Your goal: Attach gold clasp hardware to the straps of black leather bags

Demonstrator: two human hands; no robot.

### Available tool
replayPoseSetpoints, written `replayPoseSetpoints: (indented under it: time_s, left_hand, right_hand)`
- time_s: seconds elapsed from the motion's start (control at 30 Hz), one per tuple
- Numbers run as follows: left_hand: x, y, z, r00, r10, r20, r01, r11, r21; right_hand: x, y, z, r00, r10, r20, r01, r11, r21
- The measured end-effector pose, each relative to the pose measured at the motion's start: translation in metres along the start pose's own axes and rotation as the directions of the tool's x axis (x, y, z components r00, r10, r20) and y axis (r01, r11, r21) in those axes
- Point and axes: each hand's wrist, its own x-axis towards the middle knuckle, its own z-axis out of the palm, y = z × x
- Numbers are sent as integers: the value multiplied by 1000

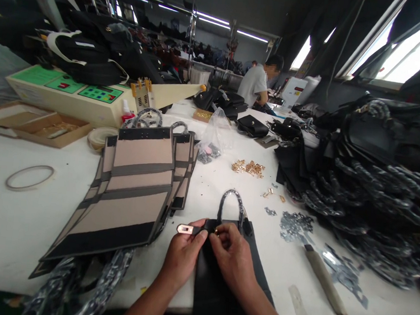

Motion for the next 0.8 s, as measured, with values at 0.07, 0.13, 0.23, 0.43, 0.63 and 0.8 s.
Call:
replayPoseSetpoints:
  time_s: [0.07,0.13,0.23,0.43,0.63,0.8]
  left_hand:
    - [0,-2,-1,1000,3,-14,-3,1000,2]
    - [0,-4,-1,999,30,-31,-28,999,44]
    - [1,-3,0,996,78,-33,-73,988,132]
    - [-1,2,1,990,137,-41,-127,972,197]
    - [4,-1,-2,988,151,-14,-144,967,212]
    - [-20,12,-5,996,87,-2,-87,995,53]
  right_hand:
    - [0,-2,-3,1000,-17,20,17,1000,6]
    - [1,-4,-4,999,-21,49,20,1000,11]
    - [3,-6,-5,996,-20,92,19,1000,12]
    - [5,-10,-10,986,-6,165,7,1000,-5]
    - [9,-17,-14,976,8,217,-13,1000,22]
    - [-7,1,-5,975,99,197,-99,995,-11]
